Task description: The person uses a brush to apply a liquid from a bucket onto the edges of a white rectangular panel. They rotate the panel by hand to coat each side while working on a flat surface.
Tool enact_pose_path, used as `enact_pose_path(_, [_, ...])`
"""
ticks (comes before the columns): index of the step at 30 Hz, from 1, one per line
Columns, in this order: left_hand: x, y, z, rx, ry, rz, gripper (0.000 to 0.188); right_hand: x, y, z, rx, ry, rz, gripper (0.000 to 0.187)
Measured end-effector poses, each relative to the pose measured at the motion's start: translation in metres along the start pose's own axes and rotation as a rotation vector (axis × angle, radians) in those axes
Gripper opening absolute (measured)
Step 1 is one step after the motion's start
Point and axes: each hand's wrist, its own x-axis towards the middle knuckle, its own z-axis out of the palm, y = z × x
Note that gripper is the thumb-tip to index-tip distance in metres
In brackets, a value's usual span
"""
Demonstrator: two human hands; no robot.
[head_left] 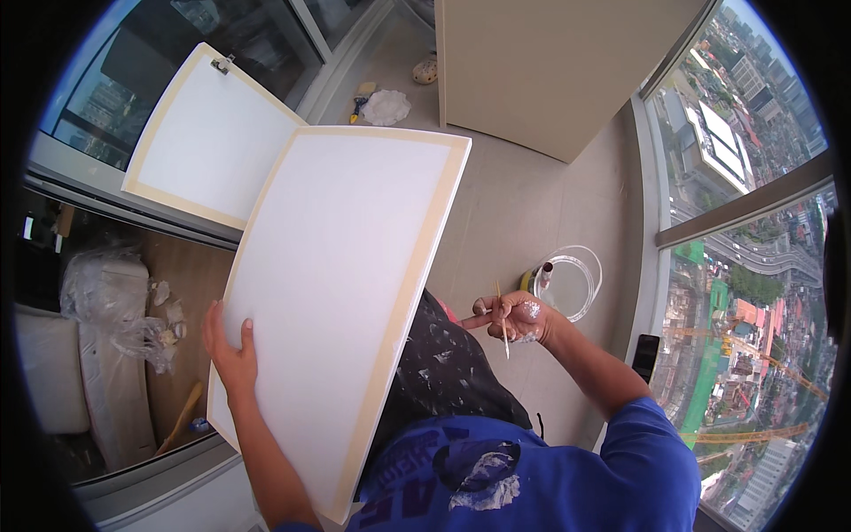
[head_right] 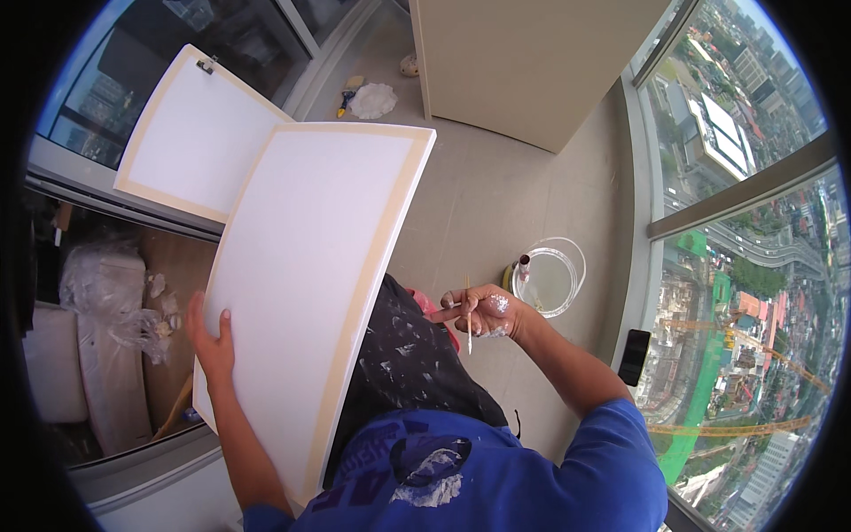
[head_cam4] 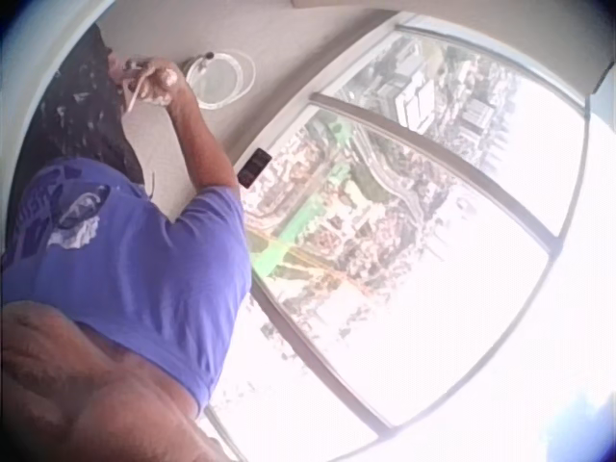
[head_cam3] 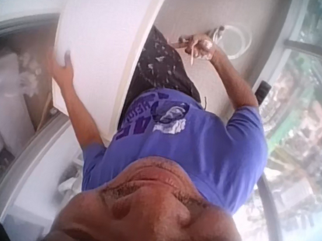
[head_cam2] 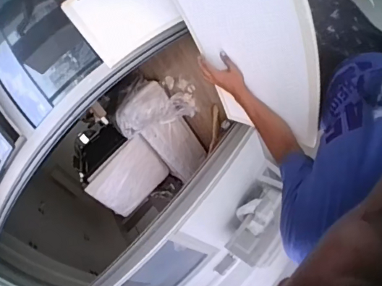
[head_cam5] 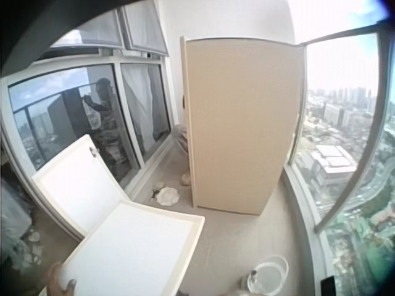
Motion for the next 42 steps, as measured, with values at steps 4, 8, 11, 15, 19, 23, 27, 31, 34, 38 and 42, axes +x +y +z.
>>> enact_pose_path(4, [0.005, -0.022, 0.001, -0.061, 0.019, -0.12, 0.061, 0.007, -0.016, -0.012, 0.065, -0.203, -0.208, 0.034])
enact_pose_path(8, [0.002, -0.059, 0.005, -0.038, 0.048, -0.244, 0.065, 0.013, -0.038, -0.003, 0.039, -0.311, -0.316, 0.039])
enact_pose_path(11, [-0.005, -0.072, 0.004, -0.006, 0.015, -0.39, 0.069, 0.014, -0.05, 0.025, -0.091, -0.222, -0.405, 0.03])
enact_pose_path(15, [0.003, -0.048, -0.002, 0.106, -0.044, -0.433, 0.074, 0.004, -0.07, 0.034, -0.383, -0.01, -0.478, 0.023])
enact_pose_path(19, [-0.002, -0.051, -0.006, 0.104, -0.049, -0.463, 0.076, -0.014, -0.086, 0.065, -0.832, 0.3, -0.478, 0.021])
enact_pose_path(23, [0.004, -0.045, -0.013, 0.099, -0.125, -0.546, 0.078, -0.019, -0.085, 0.101, -1.153, 0.518, -0.438, 0.025])
enact_pose_path(27, [-0.003, -0.056, -0.019, 0.095, -0.144, -0.648, 0.08, -0.016, -0.071, 0.107, -1.355, 0.605, -0.371, 0.03])
enact_pose_path(31, [-0.003, -0.067, -0.021, 0.072, -0.147, -0.581, 0.082, -0.016, -0.061, 0.101, -1.589, 0.69, -0.332, 0.029])
enact_pose_path(34, [-0.006, -0.065, -0.017, 0.026, -0.135, -0.581, 0.083, -0.019, -0.049, 0.097, -1.669, 0.748, -0.378, 0.028])
enact_pose_path(38, [0.002, -0.062, -0.014, -0.077, -0.157, -0.637, 0.087, -0.021, -0.041, 0.093, -1.741, 0.797, -0.439, 0.026])
enact_pose_path(42, [-0.022, -0.092, -0.011, -0.065, -0.134, -0.658, 0.092, -0.018, -0.026, 0.09, -1.834, 0.817, -0.424, 0.028])
